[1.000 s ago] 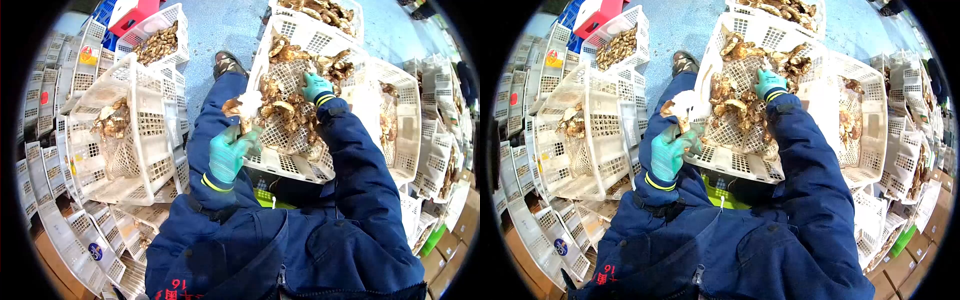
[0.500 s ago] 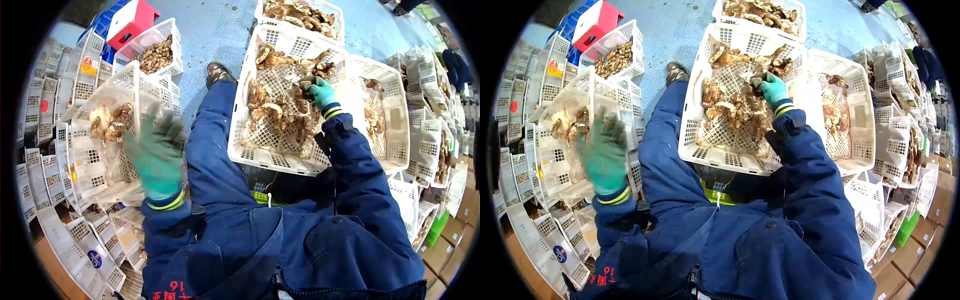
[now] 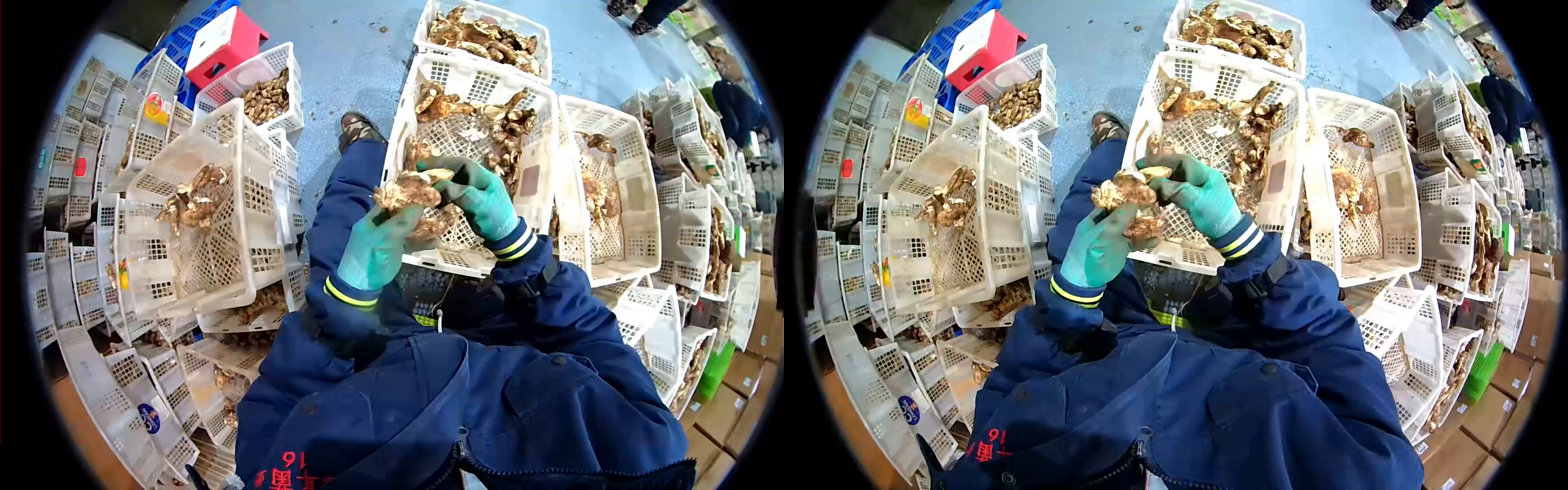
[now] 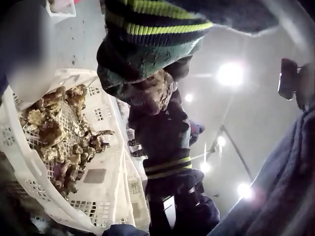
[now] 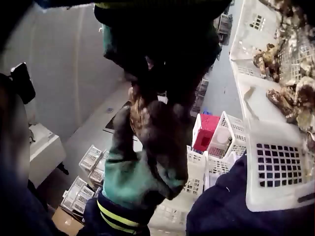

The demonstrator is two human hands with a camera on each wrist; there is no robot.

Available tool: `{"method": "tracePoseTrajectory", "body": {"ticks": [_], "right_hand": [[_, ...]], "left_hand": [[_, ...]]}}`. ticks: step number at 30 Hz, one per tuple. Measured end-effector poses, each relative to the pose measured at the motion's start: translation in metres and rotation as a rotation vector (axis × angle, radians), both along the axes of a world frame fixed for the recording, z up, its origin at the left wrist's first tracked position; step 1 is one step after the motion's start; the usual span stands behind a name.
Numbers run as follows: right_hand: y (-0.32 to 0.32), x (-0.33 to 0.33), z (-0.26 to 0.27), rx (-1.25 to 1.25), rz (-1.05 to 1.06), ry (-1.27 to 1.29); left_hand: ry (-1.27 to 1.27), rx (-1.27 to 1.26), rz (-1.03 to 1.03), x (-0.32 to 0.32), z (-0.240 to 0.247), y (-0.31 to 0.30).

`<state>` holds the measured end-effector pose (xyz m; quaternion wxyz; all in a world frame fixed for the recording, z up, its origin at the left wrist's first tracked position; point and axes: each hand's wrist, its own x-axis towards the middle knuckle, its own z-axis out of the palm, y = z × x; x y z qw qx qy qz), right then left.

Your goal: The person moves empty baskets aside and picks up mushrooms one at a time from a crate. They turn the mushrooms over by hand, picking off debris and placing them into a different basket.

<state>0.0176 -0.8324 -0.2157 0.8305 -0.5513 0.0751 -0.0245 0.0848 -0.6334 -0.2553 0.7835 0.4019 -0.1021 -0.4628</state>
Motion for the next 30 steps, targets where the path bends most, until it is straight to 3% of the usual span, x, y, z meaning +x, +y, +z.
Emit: {"method": "tracePoseTrajectory", "body": {"ticks": [1,3,4,6,7,9,11,13,15,16,17,19,20,21,22,23,24,25,26,27,28,29,30], "right_hand": [[0.000,-0.001,0.010,-0.110,0.043,0.057],[-0.019,0.005,0.000,-0.234,0.035,0.020],[-0.036,0.007,-0.004,-0.210,-0.038,0.068],[-0.084,0.014,-0.039,-0.257,-0.182,0.175],[-0.105,0.014,-0.070,-0.327,-0.256,0.239],[-0.124,0.016,-0.081,-0.884,0.092,0.754],[-0.123,0.014,-0.145,-1.271,0.195,0.540],[-0.087,0.031,-0.144,-1.407,0.351,0.541],[-0.065,0.051,-0.155,-1.387,0.551,0.645],[-0.050,0.055,-0.163,-1.582,0.467,0.675],[-0.044,0.060,-0.171,-1.625,0.373,0.660],[-0.051,0.070,-0.171,-1.576,0.427,0.685],[-0.064,0.069,-0.186,-1.439,0.352,0.668],[-0.069,0.060,-0.167,-1.274,0.248,0.671],[-0.082,0.051,-0.159,-1.112,0.283,0.642],[-0.097,0.039,-0.153,-0.951,0.315,0.611],[-0.111,0.026,-0.165,-0.584,0.283,0.527],[-0.117,0.014,-0.141,-0.619,0.375,0.290],[-0.121,0.009,-0.127,-0.831,0.367,-0.151],[-0.123,0.005,-0.113,-1.022,0.345,-0.603],[-0.111,-0.007,-0.087,-0.974,0.246,-0.578],[-0.110,-0.010,-0.088,-1.058,0.191,-0.738],[-0.093,-0.016,-0.057,-0.381,0.251,-0.160]], "left_hand": [[-0.170,0.091,0.026,-0.006,0.005,0.006],[0.022,-0.186,-0.043,0.000,-0.005,0.012],[0.392,-0.545,-0.126,0.015,-0.025,0.021],[0.421,-0.602,0.078,0.034,-0.023,0.045],[0.282,-0.557,0.156,0.051,0.005,0.055],[0.122,-0.534,0.326,0.074,0.057,0.079],[0.064,-0.602,0.504,0.086,0.104,0.108],[0.099,-0.512,0.484,0.081,0.104,0.101],[0.189,-0.283,0.427,0.061,0.083,0.070],[0.056,-0.190,0.227,0.054,0.049,0.061],[-0.037,-0.065,0.092,0.045,0.037,0.049],[-0.216,0.194,-0.130,0.026,0.030,0.024],[-0.127,0.243,-0.074,0.023,0.027,0.016],[-0.034,0.288,-0.022,0.020,0.022,0.011],[-0.229,0.128,0.043,0.020,0.013,0.015],[-0.220,0.279,0.057,0.022,0.009,0.021],[-0.305,0.342,0.135,0.022,0.008,0.019],[-0.395,0.406,0.215,0.023,0.006,0.017],[-0.449,0.343,0.348,0.017,-0.009,0.012],[-0.727,0.393,0.305,0.020,0.004,0.007],[-1.071,0.486,0.227,0.022,0.022,0.001],[-1.414,0.575,0.143,0.021,0.039,-0.006],[-1.422,0.489,0.105,0.016,0.051,-0.014]]}}
